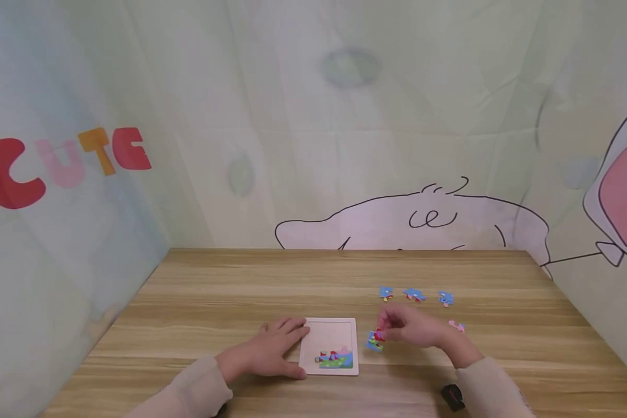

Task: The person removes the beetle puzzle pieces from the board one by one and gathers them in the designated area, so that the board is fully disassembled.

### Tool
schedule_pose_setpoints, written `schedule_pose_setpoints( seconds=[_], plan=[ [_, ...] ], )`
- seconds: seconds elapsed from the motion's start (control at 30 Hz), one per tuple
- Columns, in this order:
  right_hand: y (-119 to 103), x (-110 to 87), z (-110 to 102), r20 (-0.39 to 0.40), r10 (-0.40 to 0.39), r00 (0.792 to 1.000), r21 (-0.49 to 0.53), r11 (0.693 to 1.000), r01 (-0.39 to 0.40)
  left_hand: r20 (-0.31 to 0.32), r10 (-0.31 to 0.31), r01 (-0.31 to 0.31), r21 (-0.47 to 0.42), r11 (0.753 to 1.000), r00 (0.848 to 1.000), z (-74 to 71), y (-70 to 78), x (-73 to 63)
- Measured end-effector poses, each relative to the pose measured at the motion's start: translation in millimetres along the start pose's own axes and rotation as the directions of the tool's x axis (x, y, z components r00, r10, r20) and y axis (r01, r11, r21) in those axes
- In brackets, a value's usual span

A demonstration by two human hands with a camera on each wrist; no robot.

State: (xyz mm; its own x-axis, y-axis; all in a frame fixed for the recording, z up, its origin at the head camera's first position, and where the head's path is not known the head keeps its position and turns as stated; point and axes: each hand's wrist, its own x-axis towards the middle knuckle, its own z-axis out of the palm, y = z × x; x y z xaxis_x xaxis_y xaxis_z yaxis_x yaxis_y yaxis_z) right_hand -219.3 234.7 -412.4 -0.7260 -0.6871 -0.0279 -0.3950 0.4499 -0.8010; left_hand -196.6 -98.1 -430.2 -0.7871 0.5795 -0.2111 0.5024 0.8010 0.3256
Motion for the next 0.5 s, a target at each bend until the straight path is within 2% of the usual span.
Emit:
schedule_pose_setpoints(
  seconds=[0.5],
  plan=[
    [17.0, -16.5, -3.3, 0.017, 0.033, 0.999, 0.035, 0.999, -0.034, -0.005, 0.008, -0.008, 0.006, 1.0, 1.0, 1.5, -1.7, 1.0]
  ],
)
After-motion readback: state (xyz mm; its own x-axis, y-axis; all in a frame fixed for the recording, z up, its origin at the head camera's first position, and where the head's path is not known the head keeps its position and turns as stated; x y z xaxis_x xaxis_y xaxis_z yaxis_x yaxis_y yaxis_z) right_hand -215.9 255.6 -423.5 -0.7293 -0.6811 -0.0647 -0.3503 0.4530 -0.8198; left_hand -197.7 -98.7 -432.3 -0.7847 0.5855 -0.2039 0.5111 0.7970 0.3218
